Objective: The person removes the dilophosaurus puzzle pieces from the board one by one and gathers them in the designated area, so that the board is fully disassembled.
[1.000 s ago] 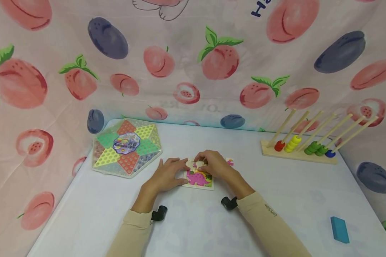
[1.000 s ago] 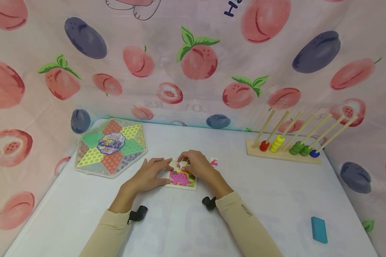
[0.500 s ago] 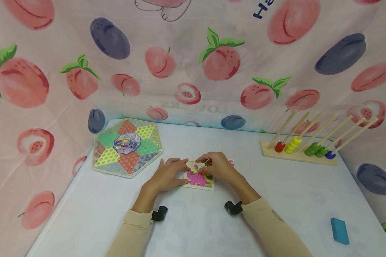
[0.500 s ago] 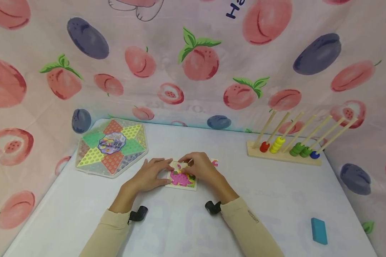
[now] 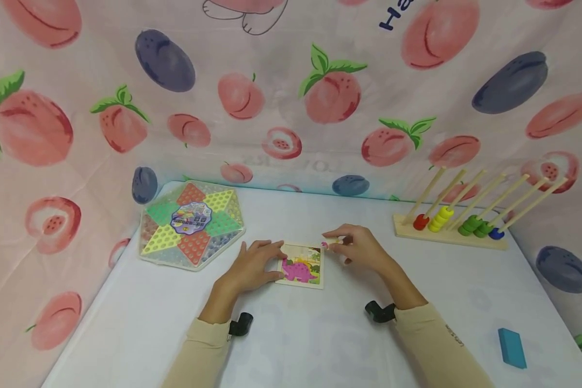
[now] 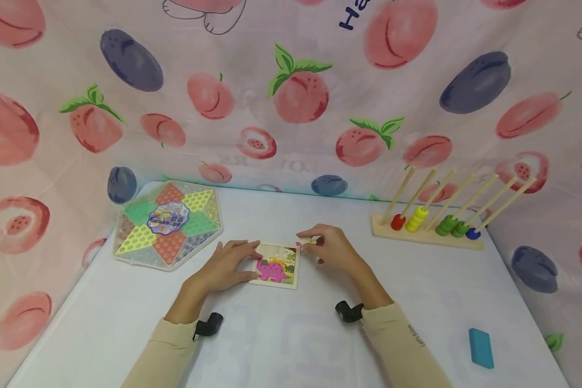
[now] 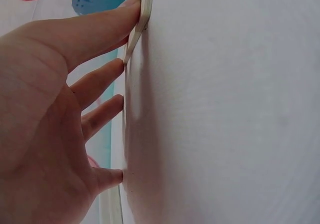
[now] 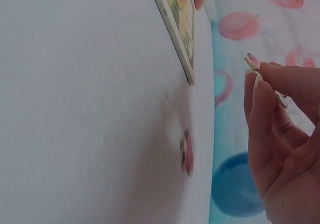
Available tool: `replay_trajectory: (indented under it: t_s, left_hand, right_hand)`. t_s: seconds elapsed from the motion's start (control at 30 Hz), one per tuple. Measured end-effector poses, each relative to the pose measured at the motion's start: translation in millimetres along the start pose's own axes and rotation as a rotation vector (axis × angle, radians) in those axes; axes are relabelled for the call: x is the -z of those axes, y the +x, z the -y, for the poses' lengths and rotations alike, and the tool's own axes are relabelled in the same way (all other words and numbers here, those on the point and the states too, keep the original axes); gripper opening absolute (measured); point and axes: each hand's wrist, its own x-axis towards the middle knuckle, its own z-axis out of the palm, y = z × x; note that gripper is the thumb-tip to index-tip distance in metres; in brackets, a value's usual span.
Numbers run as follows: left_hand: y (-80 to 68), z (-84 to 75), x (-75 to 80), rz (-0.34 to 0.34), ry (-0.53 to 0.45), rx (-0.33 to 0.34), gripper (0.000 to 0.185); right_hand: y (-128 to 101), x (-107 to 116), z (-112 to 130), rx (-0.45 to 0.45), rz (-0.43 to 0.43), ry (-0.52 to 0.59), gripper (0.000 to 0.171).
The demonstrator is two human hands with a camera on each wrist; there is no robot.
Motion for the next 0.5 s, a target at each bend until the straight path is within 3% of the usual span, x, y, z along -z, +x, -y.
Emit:
replay_trajectory:
  t_s: [0.27, 0.5]
  left_hand:
    - [-1.4, -0.7, 0.4, 0.006, -0.007, -0.004, 0.04]
    - [-0.4, -1.3, 2.5, 0.004, 0.0, -0.012, 0.04]
  right_hand:
    - [-16.0, 19.4, -11.7, -0.016, -0.07, 0.057, 0.026]
    - [-23.0, 31.8, -22.9, -0.122, -0.141, 0.041, 0.021]
